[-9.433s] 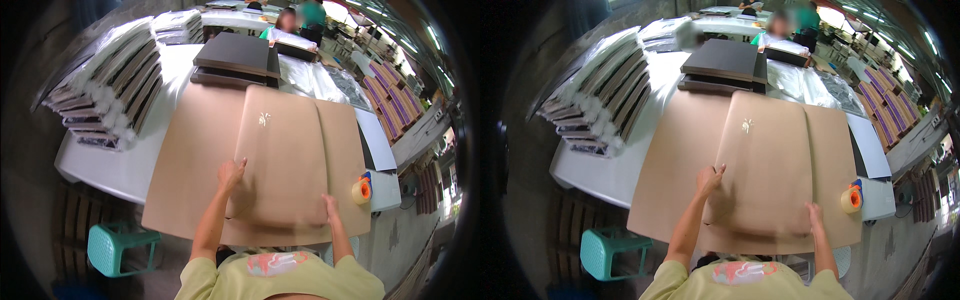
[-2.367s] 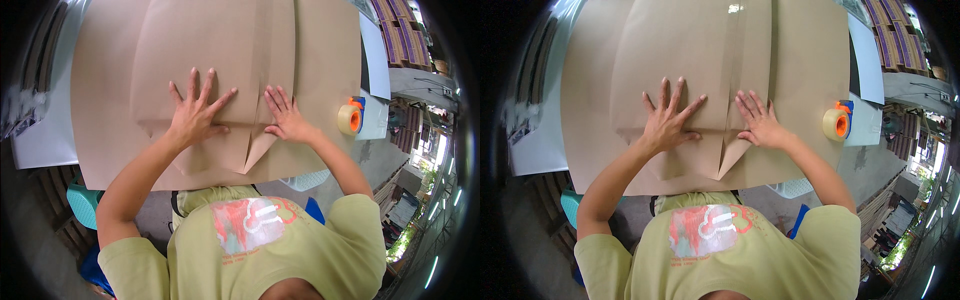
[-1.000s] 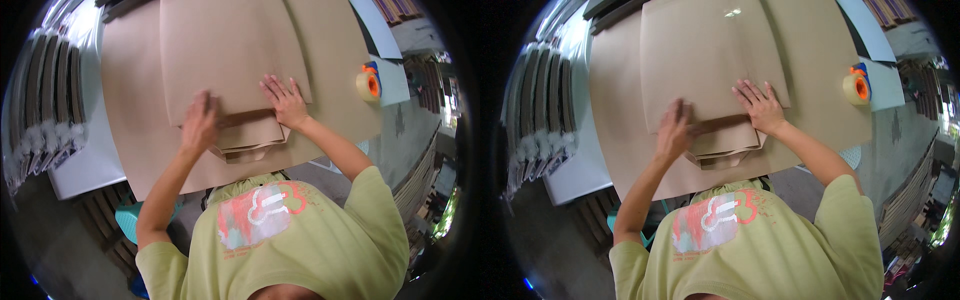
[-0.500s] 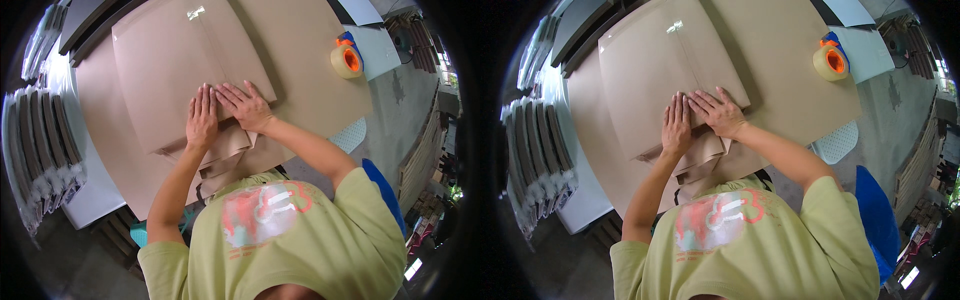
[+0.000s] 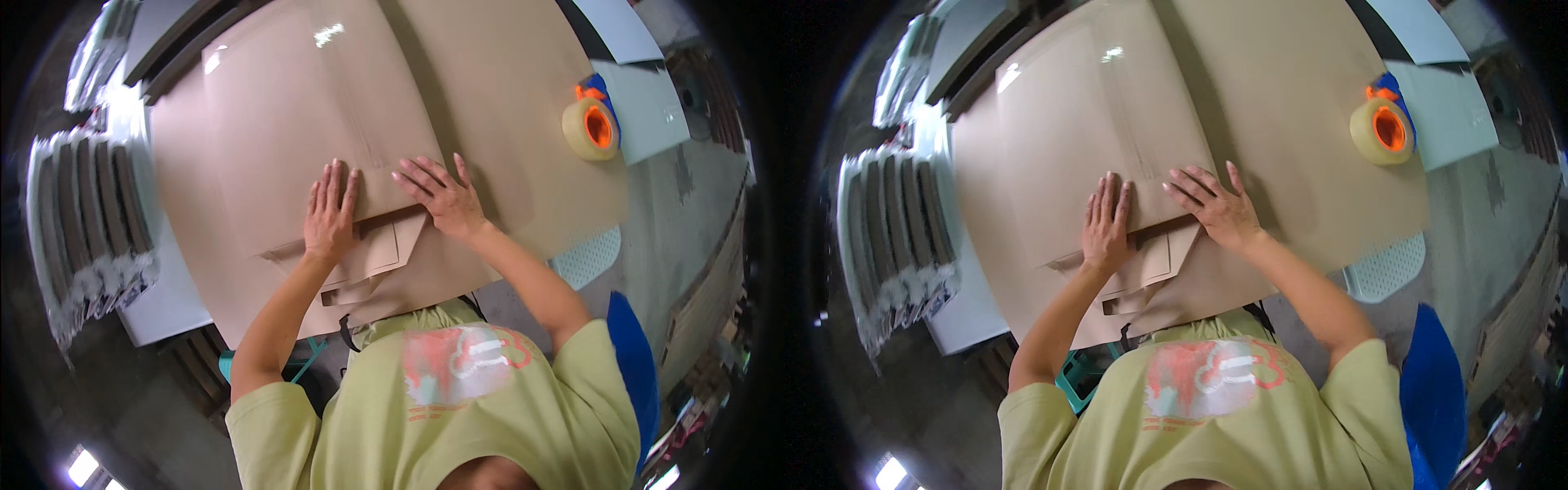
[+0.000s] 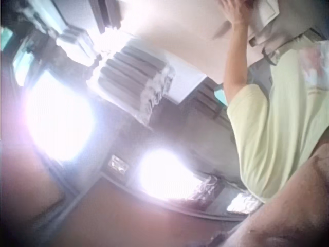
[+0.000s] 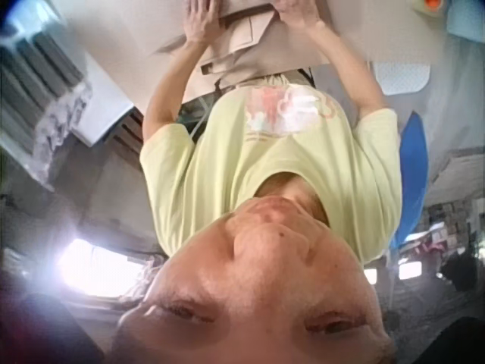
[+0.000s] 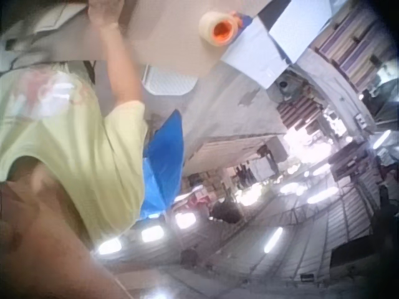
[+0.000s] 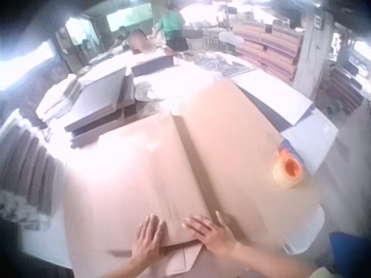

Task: The person picks up a sheet of brown paper from a pallet, places it on a table, and uses a tape dispenser to wrap and secure a packaged board with the paper.

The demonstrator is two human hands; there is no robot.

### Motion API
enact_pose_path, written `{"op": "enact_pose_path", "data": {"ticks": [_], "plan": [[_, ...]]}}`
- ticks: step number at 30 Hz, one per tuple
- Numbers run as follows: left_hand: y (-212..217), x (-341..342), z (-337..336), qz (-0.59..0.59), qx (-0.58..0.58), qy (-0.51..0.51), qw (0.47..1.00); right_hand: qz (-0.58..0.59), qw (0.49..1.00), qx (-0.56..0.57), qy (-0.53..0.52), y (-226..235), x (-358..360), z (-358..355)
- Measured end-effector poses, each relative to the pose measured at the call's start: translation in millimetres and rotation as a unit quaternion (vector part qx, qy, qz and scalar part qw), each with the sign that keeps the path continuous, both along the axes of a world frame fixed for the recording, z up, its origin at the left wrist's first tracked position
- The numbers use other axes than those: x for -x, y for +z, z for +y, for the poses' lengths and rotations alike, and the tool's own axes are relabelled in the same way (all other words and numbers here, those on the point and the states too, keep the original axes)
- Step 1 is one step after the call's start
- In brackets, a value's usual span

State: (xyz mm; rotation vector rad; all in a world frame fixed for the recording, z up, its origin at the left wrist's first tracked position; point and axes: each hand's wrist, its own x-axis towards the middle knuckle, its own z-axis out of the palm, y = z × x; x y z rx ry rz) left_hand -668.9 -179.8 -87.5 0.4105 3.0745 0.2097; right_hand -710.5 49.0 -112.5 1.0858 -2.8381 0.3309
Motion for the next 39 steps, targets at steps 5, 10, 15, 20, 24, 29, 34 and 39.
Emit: {"op": "enact_pose_path", "data": {"ticks": [5, 10, 15, 20, 24, 29, 34, 39], "plan": [[12.6, -2.4, -7.0, 0.008, -0.017, 0.017, 1.000, -0.121, 0.991, -0.046, 0.028, 50.3, 0.7, -16.7], [3.2, 0.1, -15.0, 0.050, -0.067, -0.006, 0.996, -0.081, 0.996, -0.004, 0.043, 42.6, -8.1, -82.8], [3.1, -6.5, -43.0, 0.082, -0.040, -0.080, 0.993, -0.017, 0.996, -0.080, 0.031, 29.7, -9.0, -87.5], [11.6, -39.7, -133.7, 0.061, -0.026, -0.070, 0.995, -0.052, 0.989, -0.141, 0.013, 45.1, -8.8, -92.2], [0.0, -58.7, -164.5, 0.079, -0.004, -0.011, 0.997, -0.075, 0.988, -0.131, 0.016, 44.9, -7.9, -93.2], [-24.1, -72.4, -175.9, 0.105, -0.080, 0.051, 0.990, -0.060, 0.988, -0.143, 0.008, 40.4, -9.7, -96.5], [-7.3, -62.7, -146.1, 0.064, -0.052, 0.047, 0.995, -0.058, 0.986, -0.155, -0.005, 43.3, -8.0, -100.3], [2.0, -8.0, -57.1, 0.075, -0.101, -0.105, 0.986, -0.052, 0.992, -0.117, -0.004, 43.1, -7.0, -98.6]]}}
